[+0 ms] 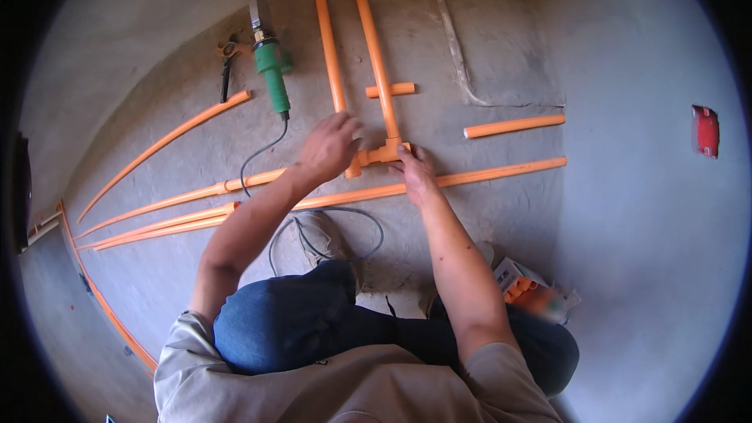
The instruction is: The person joins orange plastic pipes using a T-junction connector and a specialized heating tool. They first align the pipes by hand, then use the heating tool to soften the ends of the pipe and connector before pressing them together.
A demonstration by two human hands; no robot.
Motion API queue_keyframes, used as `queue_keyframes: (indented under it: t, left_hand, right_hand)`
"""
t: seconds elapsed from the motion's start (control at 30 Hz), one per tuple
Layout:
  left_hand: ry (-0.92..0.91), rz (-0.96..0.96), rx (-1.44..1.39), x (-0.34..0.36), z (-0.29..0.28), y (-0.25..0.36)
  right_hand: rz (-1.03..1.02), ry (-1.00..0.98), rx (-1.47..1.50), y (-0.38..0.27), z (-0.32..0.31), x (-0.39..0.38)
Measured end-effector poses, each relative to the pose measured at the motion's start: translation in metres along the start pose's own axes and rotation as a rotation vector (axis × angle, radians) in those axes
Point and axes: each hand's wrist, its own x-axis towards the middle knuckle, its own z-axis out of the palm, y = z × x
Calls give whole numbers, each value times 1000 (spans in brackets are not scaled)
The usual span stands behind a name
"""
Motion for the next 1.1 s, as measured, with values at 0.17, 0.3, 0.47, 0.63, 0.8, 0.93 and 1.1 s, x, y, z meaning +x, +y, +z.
queue_keyframes:
  t: [0.17,0.3,0.47,0.63,0.8,0.93,1.1]
  left_hand:
    - [-193,608,379,58,27,16]
    - [-367,602,531,75,38,20]
    - [-265,573,557,73,43,21]
    - [-256,531,488,71,49,18]
    - [-275,520,465,73,46,20]
    - [-278,532,510,75,46,17]
    - [-290,504,472,75,45,24]
  right_hand:
    - [-32,-22,129,10,7,8]
    - [-38,35,150,17,13,5]
    - [0,12,250,16,10,2]
    - [36,-37,295,13,14,1]
    - [-11,-18,336,17,20,-1]
    - [-34,-69,292,20,18,-7]
    - [-19,-71,269,36,1,-18]
